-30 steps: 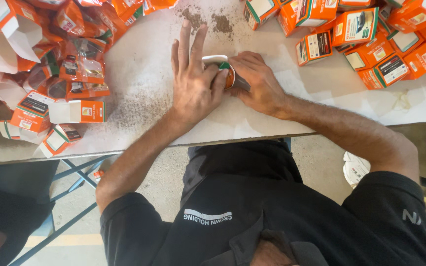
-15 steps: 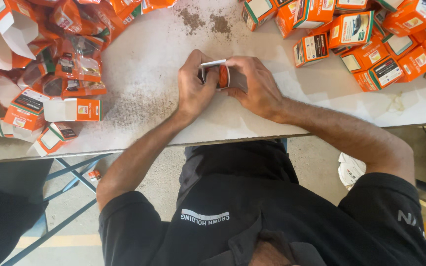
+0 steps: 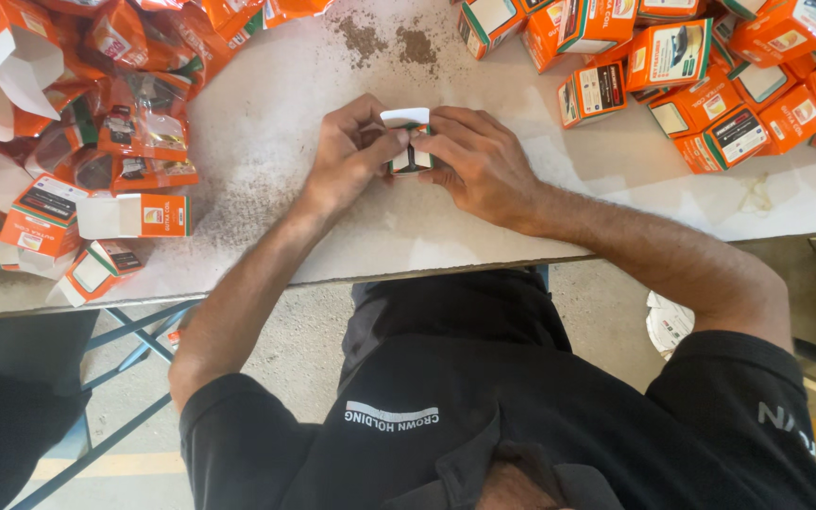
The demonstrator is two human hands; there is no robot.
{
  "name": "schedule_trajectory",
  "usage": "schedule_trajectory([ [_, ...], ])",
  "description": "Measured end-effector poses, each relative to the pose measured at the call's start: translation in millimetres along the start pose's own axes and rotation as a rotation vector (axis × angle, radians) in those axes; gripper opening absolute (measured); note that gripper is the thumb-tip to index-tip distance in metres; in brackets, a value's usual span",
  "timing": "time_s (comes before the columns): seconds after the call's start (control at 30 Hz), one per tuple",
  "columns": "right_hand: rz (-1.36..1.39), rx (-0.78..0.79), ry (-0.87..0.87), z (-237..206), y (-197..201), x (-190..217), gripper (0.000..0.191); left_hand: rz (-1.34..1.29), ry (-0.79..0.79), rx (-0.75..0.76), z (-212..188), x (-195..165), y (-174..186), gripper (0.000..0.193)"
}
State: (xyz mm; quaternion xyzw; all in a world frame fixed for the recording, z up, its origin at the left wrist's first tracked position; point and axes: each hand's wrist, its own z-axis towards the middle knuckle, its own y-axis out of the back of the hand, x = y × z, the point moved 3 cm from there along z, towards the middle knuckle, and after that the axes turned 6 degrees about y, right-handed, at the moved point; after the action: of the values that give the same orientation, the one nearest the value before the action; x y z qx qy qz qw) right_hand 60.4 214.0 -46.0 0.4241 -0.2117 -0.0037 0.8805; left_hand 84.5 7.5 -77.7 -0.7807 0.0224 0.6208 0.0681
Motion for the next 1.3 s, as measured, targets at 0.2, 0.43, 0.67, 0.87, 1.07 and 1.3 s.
schedule_trajectory([
  [0.2, 0.067, 0.013, -0.040, -5.5, -0.6, -7.0, 0.044, 0.621, -0.674, -0.152, -16.5, -20.3, -15.4, 0.025],
  [0.43, 0.129, 0.015, -0.162, -13.5, -9.9, -16.2, 0.057, 0.884, -0.828, 0.016, -31.5, -29.0, -15.8, 0.036],
  [0.67, 0.148, 0.005, -0.167, -12.8, -10.0, -18.4, 0.056, 0.767, -0.777, -0.077, -24.8, -13.7, -16.3, 0.025],
  [0.87, 0.101, 0.024, -0.097, -13.8, -9.4, -15.8, 0.058, 0.899, -0.906, -0.056, -29.9, -15.3, -16.2, 0.033],
  [1.07, 0.115, 0.022, -0.088, -11.4, -7.5, -13.8, 0.056, 0.823, -0.818, -0.118, -27.8, -21.7, -21.6, 0.028],
  [1.3, 0.111, 0.011, -0.051, -12.7, -5.7, -13.1, 0.058, 0.909, -0.859, -0.051, -33.2, -18.7, -16.2, 0.034],
])
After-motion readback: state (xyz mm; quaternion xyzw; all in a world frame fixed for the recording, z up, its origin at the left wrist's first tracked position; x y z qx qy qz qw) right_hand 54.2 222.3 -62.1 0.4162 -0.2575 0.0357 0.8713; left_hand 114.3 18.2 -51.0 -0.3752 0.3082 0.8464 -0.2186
